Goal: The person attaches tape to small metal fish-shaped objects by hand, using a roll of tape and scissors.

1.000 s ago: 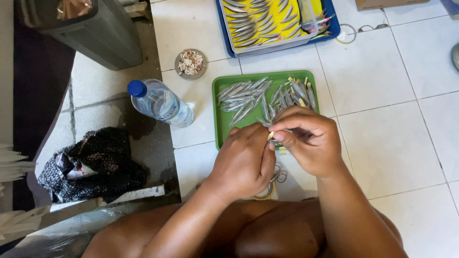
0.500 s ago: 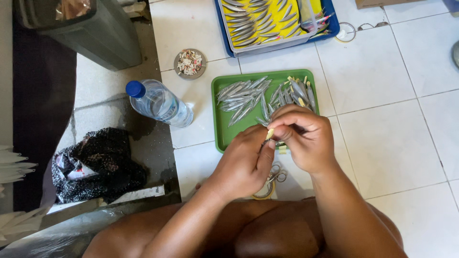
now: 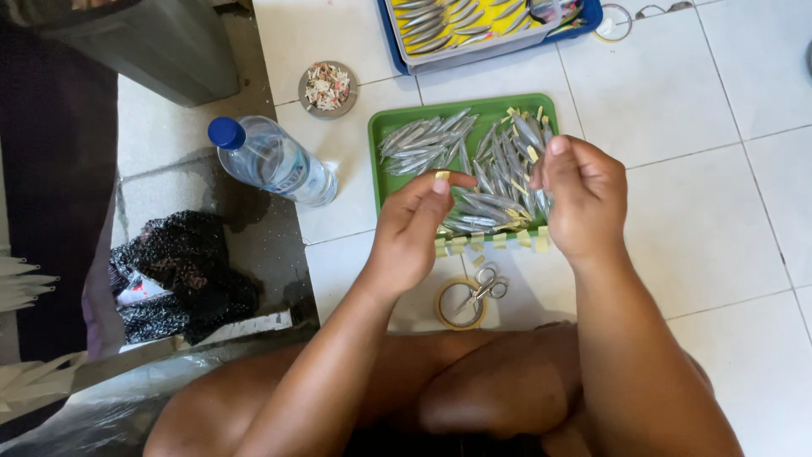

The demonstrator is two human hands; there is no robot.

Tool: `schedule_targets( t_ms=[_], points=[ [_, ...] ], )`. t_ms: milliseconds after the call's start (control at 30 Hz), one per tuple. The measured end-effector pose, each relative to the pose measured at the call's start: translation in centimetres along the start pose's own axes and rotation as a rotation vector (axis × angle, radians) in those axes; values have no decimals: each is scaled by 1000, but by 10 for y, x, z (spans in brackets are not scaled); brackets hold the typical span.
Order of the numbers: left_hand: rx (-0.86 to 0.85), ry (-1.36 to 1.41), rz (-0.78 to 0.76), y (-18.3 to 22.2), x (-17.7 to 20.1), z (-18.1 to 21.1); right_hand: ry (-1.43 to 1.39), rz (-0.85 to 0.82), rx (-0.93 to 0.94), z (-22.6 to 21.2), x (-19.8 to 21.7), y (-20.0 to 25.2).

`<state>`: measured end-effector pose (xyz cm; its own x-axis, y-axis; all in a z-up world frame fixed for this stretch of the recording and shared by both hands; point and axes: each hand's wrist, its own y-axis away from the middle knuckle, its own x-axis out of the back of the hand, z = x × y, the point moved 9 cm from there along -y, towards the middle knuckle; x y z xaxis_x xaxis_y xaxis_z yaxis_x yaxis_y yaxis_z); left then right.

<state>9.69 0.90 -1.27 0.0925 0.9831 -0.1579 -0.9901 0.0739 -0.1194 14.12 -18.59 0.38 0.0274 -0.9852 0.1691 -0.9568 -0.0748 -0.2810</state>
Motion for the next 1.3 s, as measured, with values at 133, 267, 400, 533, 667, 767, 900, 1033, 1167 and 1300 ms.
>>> schedule_targets(
  t_ms=[133, 267, 400, 533, 667, 767, 900, 1033, 1167, 1300],
  points=[
    [11, -136, 159, 3, 14, -6, 354, -63, -136, 17, -4, 3],
    [-80, -316, 289, 2, 31, 14, 648, -188, -296, 35, -16, 7],
    [-91, -407, 362, 4, 48, -1, 704, -325, -395, 54, -28, 14],
    [-35, -448, 360, 1, 57, -20, 845, -547, -582, 129, -35, 54],
    [66, -438, 322, 4, 59, -52, 1075, -757, -763, 175, -45, 106],
    [95, -464, 283, 8, 57, -62, 1092, -776, -796, 161, -46, 108],
    [48, -492, 262, 7, 60, -59, 1032, -683, -798, 173, -32, 97],
    [125, -480, 262, 6, 67, -81, 1022, -771, -781, 185, -36, 112],
    [212, -483, 263, 9, 66, -98, 1028, -780, -728, 158, -67, 122],
    [232, -500, 249, 12, 62, -95, 1156, -712, -674, 174, -72, 126]
  ],
)
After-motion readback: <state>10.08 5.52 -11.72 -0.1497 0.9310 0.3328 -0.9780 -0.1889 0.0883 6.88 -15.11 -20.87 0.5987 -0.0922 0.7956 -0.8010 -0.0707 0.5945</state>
